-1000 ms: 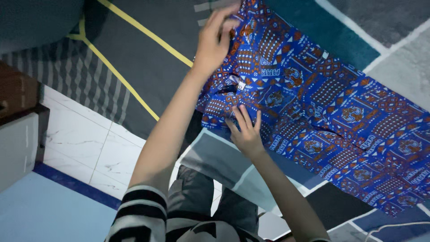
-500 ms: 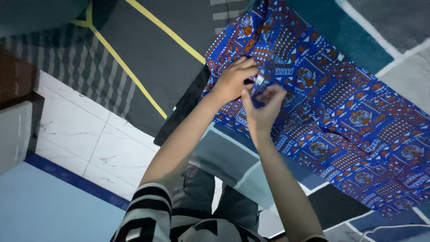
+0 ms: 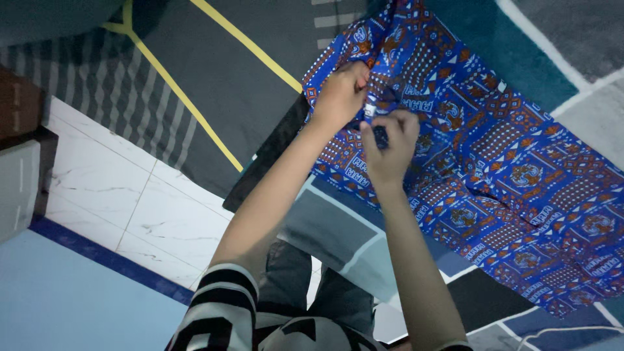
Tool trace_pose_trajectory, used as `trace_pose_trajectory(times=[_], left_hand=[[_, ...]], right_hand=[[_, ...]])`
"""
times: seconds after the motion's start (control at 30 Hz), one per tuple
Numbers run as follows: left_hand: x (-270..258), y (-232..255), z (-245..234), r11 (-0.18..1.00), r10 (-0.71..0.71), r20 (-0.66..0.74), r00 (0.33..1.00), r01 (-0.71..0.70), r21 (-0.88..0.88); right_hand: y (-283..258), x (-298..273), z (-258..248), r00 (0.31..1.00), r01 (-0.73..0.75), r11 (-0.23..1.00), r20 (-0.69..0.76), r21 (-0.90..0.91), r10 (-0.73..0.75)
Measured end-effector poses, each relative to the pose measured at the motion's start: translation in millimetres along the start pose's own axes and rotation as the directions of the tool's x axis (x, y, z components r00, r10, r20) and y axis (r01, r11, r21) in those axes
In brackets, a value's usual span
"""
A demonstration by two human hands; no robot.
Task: The person irons a blue patterned shirt on an ironing board. They repeatedly smooth the fabric with their hands and move the iron across different sections, folding the shirt in half and continuing to press it until the end of the clip.
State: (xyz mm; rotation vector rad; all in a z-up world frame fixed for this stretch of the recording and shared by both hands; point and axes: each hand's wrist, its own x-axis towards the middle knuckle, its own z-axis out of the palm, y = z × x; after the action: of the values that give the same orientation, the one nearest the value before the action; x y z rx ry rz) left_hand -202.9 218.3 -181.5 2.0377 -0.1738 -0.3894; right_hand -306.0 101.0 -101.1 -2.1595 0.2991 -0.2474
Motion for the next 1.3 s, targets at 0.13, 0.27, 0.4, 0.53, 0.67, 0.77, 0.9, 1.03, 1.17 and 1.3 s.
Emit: trace_pose_trajectory(times=[0.13,0.27,0.4,0.53,0.67,0.77,0.9,1.03,1.17,1.3], left_hand=[[20.9,-16.6,0.8,0.935,-0.213,0.173,0.962,0.252,-0.25],[22.8,4.8,-12.7,0.895,-0.177,0.269,0.947,0.269,-0.356],[25.0,17.3,-15.5,0.895,0.012,0.269,0.963,0.109,-0.432],[30.0,23.0,-5.8,0.961,0.129,0.109,0.986,-0.097,-0.26],[44.8,28.1,4.5,1.0,0.014,-0.114,0.993,-0.012,0.019],[48.2,25.5,20.7,0.976,0.21,-0.311,0.927,-0.18,0.121],[45.8,15.7,37.9,0.946,0.15,-0.257,0.955,-0.063,0.318],[48.1,4.5,39.2,0.931,0.134,-0.215,0.967,-0.048,0.363],[37.7,17.6,23.4,0.961,0.11,-0.243,0.964,-0.041,0.272],[9.3,60.1,0.3,0.93,0.318,-0.267,0.91,-0.245,0.273]], right_hand=[[1.0,4.8,8.3,0.998,0.017,0.995,0.056,-0.097,-0.012],[12.1,0.3,7.1,0.988,0.003,0.999,0.154,-0.038,0.003],[21.2,-4.2,4.3,0.973,0.036,0.996,0.23,-0.083,-0.016],[21.4,-5.3,2.4,0.962,0.093,0.99,0.265,-0.11,-0.061],[21.1,-11.2,3.2,0.95,0.124,0.979,0.304,-0.162,-0.069],[20.3,-29.1,8.7,0.952,0.137,0.967,0.298,-0.216,-0.068],[27.2,-59.6,8.5,0.919,0.253,0.926,0.368,-0.28,-0.14],[30.3,-86.5,0.9,0.927,0.196,0.957,0.359,-0.214,-0.11],[43.7,-100.2,-34.2,0.996,0.049,0.96,0.087,-0.275,-0.026],[79.2,-121.1,-110.3,0.97,-0.182,0.945,-0.21,-0.272,0.126]])
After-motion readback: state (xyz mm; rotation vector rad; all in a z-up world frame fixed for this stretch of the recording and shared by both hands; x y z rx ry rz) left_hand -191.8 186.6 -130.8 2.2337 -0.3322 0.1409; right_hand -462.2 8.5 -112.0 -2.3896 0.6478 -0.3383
